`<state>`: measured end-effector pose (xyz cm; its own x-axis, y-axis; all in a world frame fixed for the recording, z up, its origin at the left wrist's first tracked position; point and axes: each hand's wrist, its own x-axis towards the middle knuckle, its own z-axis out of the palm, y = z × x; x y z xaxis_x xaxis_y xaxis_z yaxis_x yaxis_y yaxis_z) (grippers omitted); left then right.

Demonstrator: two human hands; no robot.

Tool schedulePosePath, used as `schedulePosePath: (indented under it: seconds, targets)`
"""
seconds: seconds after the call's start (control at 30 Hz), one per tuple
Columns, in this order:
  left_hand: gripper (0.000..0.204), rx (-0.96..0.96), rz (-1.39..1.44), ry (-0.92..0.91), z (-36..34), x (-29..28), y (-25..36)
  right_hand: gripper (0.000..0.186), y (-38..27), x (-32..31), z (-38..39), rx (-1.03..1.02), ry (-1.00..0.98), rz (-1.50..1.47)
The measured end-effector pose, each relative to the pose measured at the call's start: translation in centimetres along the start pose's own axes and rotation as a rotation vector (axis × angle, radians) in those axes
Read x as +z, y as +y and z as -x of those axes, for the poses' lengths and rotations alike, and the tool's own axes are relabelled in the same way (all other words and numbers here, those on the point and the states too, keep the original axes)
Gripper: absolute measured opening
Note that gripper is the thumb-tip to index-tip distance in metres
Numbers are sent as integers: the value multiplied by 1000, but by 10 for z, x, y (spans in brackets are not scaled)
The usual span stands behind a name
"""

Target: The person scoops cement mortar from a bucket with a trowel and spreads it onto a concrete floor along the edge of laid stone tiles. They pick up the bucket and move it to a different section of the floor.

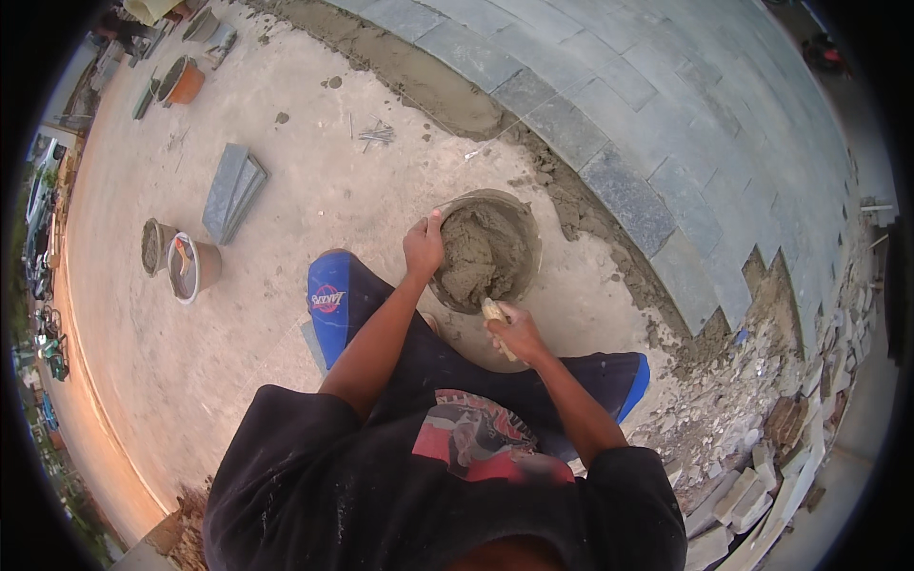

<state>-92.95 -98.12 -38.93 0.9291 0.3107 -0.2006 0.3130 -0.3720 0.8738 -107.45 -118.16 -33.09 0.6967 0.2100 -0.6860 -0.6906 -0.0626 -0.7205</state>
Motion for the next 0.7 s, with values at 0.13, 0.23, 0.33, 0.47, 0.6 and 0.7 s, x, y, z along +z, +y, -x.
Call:
schedulePosePath:
  seconds: [0.13, 0.23, 0.33, 0.47, 0.6, 0.7]
  targets:
    - [67, -160, -252, 134, -28, -10, -31, 37, -11, -11, 7, -77, 39, 155]
    - [73, -327, -358, 122, -45, -25, -21, 34, -24, -26, 15, -78, 65, 174]
    - [68, -270, -447, 181, -69, -34, -10, 34, -52, -37, 27, -61, 68, 167]
    - [57, -74, -478, 54, -138, -38, 11, 33, -89, -52, 34, -128, 167, 211]
    - [48, 157, -604, -254, -202, -2, 13, 37, -110, -74, 14, -200, 333, 287]
    - [46, 359, -809, -461, -254, 37, -14, 44, -95, -102, -37, -478, 588, 690]
